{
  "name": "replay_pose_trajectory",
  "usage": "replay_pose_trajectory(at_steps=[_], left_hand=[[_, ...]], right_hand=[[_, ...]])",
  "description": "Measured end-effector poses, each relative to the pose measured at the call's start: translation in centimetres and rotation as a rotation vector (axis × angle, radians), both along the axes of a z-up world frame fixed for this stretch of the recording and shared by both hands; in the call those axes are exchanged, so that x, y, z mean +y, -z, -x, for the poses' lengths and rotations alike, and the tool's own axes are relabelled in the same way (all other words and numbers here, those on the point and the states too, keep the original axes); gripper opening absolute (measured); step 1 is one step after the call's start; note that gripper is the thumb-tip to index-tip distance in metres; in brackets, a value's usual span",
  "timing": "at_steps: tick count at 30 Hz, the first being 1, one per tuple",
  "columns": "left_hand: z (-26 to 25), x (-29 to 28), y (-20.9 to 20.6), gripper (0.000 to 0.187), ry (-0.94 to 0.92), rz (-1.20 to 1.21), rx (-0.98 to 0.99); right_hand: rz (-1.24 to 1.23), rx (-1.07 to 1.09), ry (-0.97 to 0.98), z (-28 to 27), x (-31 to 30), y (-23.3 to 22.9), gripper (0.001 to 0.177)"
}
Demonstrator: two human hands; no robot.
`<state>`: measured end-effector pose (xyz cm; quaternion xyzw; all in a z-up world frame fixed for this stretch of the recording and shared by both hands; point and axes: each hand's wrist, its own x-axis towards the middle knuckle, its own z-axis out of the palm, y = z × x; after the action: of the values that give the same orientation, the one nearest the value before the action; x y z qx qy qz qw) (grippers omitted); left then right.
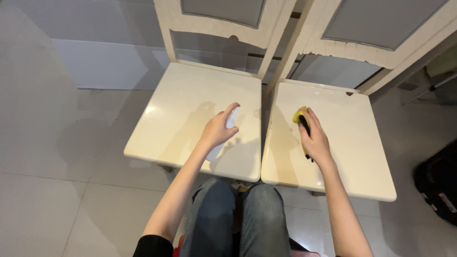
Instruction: The person cleans the seat and backrest of a white wooden chair using a spray bottle and a yellow cloth. They spray the surface and wipe it down, moving from the seat to the backrest and then to the adjacent chair.
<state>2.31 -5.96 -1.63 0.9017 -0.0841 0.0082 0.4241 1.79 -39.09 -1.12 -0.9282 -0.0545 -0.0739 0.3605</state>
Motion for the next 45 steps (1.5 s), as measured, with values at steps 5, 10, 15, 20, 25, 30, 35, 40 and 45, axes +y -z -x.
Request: replay_pose_trajectory(at_steps=[5, 10, 15, 20, 25, 30, 35, 40, 45], left_hand=[[2.2, 2.2, -0.3, 0.075, -0.040, 0.036, -0.006], [3.8, 3.4, 0.2, 0.076, -0.033, 0.040, 0.026], [4.0, 4.1, 0.1, 0.075, -0.062, 0.026, 0.034], [4.5, 5.3, 0.2, 0.074, -0.089, 0.053, 0.062], [4.9, 5.9, 0.5, 0.074, -0.113, 0.111, -0.003], [6.1, 5.8, 0.6, 0.074, -0.136, 0.140, -0.025], [7.3, 5.8, 0.2, 0.072, -0.176, 0.133, 0.039], [8.2, 6.1, 0.2, 0.072, -0.199, 0.133, 0.061], [8.7, 6.2, 0.6, 0.071, -0.234, 0.193, 0.036]], right_hand=[[0.136, 0.027, -0.130, -4.1, 4.7, 1.4, 0.056], [0.326, 0.084, -0.200, -7.5, 10.4, 4.8, 0.062], [0.402, -0.189, -0.268, -8.6, 13.9, 10.9, 0.068], [0.485, 0.007, -0.216, -9.2, 13.4, 11.0, 0.060], [0.417, -0.058, -0.268, -10.7, 13.9, 10.8, 0.058], [0.417, -0.039, -0.252, -11.0, 14.8, 10.4, 0.062], [0.433, -0.025, -0.227, -9.7, 15.0, 10.5, 0.060], [0.464, -0.046, -0.241, -6.4, 14.9, 10.5, 0.061], [0.453, -0.026, -0.234, -5.7, 15.3, 9.9, 0.058]])
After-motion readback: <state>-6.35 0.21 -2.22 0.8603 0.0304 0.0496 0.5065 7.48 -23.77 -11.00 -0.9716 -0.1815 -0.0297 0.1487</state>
